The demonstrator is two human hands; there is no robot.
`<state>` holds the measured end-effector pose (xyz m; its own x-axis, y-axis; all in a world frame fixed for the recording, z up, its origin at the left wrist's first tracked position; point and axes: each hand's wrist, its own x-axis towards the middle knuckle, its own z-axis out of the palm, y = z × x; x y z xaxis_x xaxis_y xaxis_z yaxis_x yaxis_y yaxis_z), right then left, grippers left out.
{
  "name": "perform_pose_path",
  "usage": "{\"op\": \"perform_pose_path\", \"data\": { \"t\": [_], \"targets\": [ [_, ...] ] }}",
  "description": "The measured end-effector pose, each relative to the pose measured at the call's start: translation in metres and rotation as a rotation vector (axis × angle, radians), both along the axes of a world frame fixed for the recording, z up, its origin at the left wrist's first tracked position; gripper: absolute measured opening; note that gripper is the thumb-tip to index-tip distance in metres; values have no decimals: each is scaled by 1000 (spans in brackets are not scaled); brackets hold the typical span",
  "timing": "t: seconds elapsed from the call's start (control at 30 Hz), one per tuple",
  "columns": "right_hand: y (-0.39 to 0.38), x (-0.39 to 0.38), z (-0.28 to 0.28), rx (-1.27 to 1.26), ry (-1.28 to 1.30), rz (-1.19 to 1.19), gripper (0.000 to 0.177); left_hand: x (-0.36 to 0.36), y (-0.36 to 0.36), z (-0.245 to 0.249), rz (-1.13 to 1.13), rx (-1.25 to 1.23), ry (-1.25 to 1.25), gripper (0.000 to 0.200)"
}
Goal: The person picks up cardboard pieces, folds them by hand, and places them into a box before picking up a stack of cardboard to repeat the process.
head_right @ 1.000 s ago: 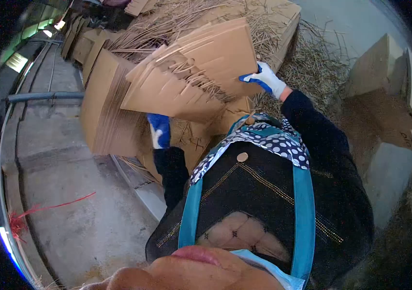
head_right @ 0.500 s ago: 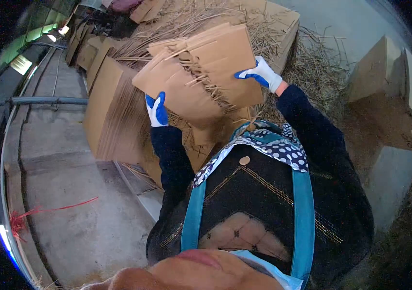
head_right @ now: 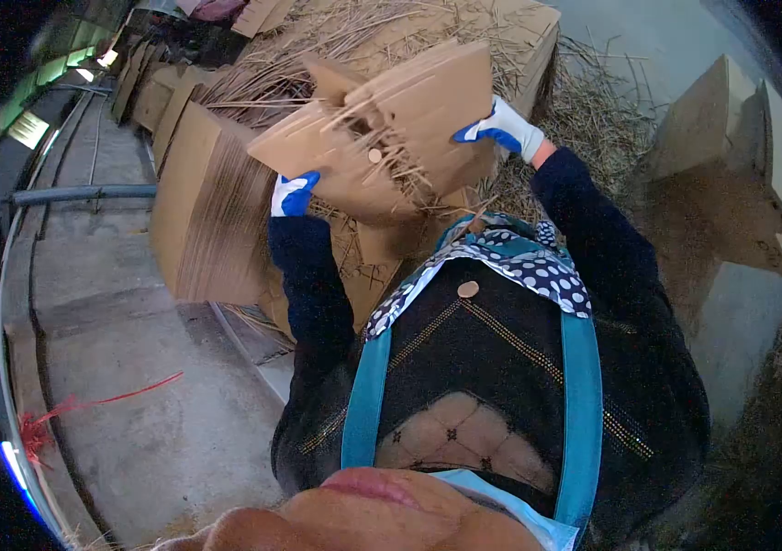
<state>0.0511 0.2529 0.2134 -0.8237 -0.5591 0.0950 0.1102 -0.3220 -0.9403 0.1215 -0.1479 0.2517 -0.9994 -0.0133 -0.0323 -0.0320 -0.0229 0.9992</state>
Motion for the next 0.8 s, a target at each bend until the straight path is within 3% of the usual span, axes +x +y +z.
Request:
{"op": "perform_pose_path", "data": {
  "t": [0.03,0.1,0.17,0.2,0.27,0.33,0.4,0.43,0.5,0.57,0.63,0.7,0.73,0.77,0.8],
  "targets": [
    [4,-4,-1,60,13,-5,74,1,6,1,26,41,33,56],
    [7,-7,-7,-75,-111,51,74,-3,9,1,55,81,60,56],
    [1,-9,0,33,-50,180,76,-18,9,2,45,-74,-43,62],
    [-3,-9,3,35,-47,185,76,-20,19,-6,-8,179,26,71],
    [-10,-9,9,253,339,144,77,-26,59,9,-130,258,168,70],
    [-12,-12,16,262,258,200,77,-33,67,14,-259,332,308,72],
    [-15,-11,18,268,176,271,76,-37,62,16,-401,454,-47,96],
    [-14,-10,17,223,225,235,73,-38,62,18,-463,384,5,89],
    [-10,-7,14,174,277,211,70,-66,-2,-44,-243,31,-19,67],
    [-1,-7,8,11,-81,168,62,-43,28,-4,-146,-41,34,60],
    [1,-1,1,-43,-50,37,57,-26,42,9,-56,-112,86,54],
    [3,-2,-5,-207,-116,1,51,-19,44,5,147,51,165,39],
    [1,-4,-5,-216,-55,-57,42,-9,55,23,154,283,190,40],
    [6,-8,-4,-213,-64,-64,42,2,76,51,291,136,198,33],
    [15,-13,-2,-55,3,-82,38,6,70,51,320,48,208,32]
  ]
}}
